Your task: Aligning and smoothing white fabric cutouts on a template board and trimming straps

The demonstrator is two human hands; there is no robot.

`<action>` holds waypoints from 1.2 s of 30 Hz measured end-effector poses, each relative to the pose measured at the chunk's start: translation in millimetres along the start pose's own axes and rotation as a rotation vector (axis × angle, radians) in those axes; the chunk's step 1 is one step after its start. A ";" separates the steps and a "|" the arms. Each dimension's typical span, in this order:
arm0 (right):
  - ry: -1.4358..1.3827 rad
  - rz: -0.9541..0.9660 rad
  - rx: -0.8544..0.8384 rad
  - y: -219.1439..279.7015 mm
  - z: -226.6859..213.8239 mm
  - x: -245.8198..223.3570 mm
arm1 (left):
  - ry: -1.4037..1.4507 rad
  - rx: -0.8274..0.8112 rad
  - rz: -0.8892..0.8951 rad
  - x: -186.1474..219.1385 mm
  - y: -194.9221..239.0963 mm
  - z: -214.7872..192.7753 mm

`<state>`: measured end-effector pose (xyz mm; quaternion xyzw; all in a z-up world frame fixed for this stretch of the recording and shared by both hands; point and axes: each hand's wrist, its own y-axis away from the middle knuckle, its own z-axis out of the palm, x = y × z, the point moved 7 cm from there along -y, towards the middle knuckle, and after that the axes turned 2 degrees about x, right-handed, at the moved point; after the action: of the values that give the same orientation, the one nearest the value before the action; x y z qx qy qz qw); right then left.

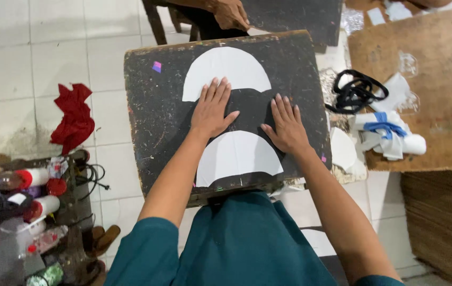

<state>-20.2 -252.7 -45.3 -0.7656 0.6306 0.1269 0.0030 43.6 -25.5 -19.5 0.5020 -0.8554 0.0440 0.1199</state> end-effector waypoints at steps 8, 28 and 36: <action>-0.129 0.002 0.159 153.2 -0.6 58.6 | 0.305 0.183 -0.005 3.4 109.6 5.0; -0.338 0.292 0.123 244.6 72.5 360.2 | 0.730 0.909 -0.357 218.2 226.5 -44.8; -0.159 0.012 0.081 214.8 75.5 326.7 | 0.792 0.662 -0.394 296.1 221.0 -22.8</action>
<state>-185.8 -599.4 -149.7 -0.7487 0.6374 0.1620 0.0832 -283.2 -163.5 86.3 0.6085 -0.5755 0.4726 0.2743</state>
